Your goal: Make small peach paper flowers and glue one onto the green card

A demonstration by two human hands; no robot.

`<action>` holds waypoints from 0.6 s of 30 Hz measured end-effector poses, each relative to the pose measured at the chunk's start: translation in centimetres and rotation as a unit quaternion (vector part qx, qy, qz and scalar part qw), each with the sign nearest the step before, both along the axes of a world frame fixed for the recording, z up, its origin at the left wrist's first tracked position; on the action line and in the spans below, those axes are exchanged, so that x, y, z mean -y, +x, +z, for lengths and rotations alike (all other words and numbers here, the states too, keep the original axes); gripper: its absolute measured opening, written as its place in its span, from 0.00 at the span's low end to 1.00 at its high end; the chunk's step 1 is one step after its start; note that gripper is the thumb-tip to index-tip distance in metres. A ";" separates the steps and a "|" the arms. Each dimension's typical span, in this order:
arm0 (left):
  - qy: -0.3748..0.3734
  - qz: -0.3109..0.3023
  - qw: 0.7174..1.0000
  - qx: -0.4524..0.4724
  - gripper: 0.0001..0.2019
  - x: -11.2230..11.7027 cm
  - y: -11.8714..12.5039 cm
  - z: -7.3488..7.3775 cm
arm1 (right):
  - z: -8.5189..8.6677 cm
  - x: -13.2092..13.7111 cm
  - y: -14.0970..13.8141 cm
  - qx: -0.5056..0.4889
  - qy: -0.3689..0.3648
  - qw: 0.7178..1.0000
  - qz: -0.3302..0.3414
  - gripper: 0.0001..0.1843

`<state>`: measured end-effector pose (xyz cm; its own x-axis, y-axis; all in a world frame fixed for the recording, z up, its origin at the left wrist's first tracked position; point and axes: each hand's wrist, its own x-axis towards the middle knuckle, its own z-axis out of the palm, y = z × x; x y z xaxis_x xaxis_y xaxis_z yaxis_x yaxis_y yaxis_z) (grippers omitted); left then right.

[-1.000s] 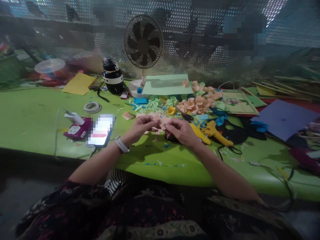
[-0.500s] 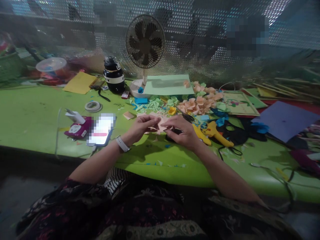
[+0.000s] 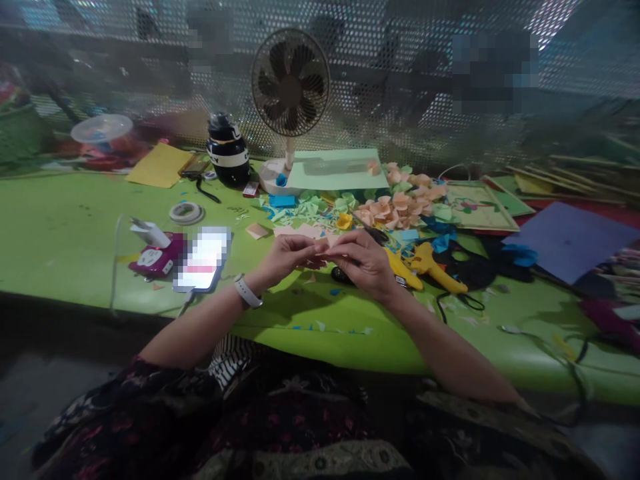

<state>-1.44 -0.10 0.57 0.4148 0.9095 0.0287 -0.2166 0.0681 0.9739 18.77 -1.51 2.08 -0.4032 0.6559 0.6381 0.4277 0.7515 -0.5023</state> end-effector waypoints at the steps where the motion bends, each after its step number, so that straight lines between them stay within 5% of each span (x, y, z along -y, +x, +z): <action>1: 0.006 0.000 1.000 0.003 0.19 0.1 0.0 0.0 | 0.0 0.0 -0.1 -0.008 -0.010 1.000 -0.011 0.07; 7: 0.041 -0.028 0.999 0.008 0.19 0.4 0.0 0.3 | 0.2 0.2 -0.5 -0.056 -0.063 0.994 -0.067 0.14; 18: 0.056 -0.064 0.996 0.017 0.17 0.6 -0.1 0.3 | 0.5 0.2 -0.7 -0.087 -0.110 0.988 -0.068 0.13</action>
